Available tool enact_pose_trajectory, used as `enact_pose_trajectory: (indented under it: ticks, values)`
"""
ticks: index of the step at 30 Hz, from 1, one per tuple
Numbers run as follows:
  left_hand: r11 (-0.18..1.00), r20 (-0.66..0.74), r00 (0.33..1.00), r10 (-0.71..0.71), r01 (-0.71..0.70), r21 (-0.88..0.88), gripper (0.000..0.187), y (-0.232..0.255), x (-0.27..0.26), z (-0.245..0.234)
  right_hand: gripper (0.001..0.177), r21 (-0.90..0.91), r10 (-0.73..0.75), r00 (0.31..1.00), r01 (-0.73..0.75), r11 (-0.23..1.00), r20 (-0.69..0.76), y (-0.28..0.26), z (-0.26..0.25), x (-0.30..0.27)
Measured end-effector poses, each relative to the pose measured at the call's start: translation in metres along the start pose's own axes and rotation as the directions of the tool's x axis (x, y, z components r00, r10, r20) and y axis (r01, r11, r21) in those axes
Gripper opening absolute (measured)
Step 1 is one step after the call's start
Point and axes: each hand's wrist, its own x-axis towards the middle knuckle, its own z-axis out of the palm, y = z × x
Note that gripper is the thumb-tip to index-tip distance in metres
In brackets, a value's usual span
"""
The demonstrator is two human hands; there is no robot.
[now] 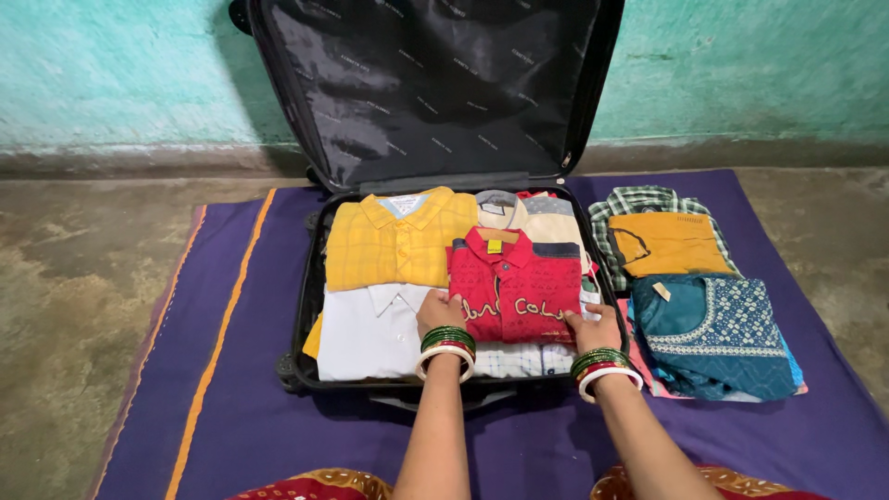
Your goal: The person packs clothes into a suitcase, folding and arranging shirts inside the open luggage by hand.
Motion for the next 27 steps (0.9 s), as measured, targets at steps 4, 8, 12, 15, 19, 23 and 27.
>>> enact_pose_trajectory:
  ticks: [4,8,12,15,19,23,27]
  values:
    - [0.996,0.015,1.0,0.019,-0.02,0.09,0.028,0.004,-0.009,-0.009,0.055,-0.153,-0.043,0.999,0.039,0.987,-0.022,-0.015,-0.003,-0.002]
    - [0.969,-0.031,0.991,0.132,-0.122,0.214,0.031,0.01,-0.011,-0.016,0.051,-0.098,0.119,0.991,-0.113,0.989,0.057,-0.025,-0.005,-0.002]
    - [0.957,0.117,0.993,0.027,-0.059,0.284,0.025,0.015,-0.007,-0.027,0.04,0.168,0.143,0.954,-0.191,0.967,0.262,-0.02,-0.005,0.004]
    - [0.967,0.17,0.984,0.058,-0.097,0.234,0.023,0.008,-0.003,-0.026,0.037,0.171,0.107,0.95,-0.163,0.972,0.294,-0.018,-0.006,0.008]
    - [0.98,0.163,0.98,0.116,-0.14,0.142,0.023,-0.008,0.002,-0.01,0.033,0.238,0.088,0.945,-0.169,0.956,0.316,-0.015,-0.003,0.018]
    - [0.987,0.128,0.987,0.095,-0.11,0.117,0.023,-0.013,0.007,-0.003,0.032,0.276,0.0,0.933,-0.107,0.955,0.359,-0.002,0.003,0.029]
    - [0.985,0.202,0.979,-0.021,-0.014,0.17,0.025,-0.006,0.013,-0.005,0.033,0.24,-0.02,0.934,-0.071,0.968,0.356,0.006,0.004,0.035]
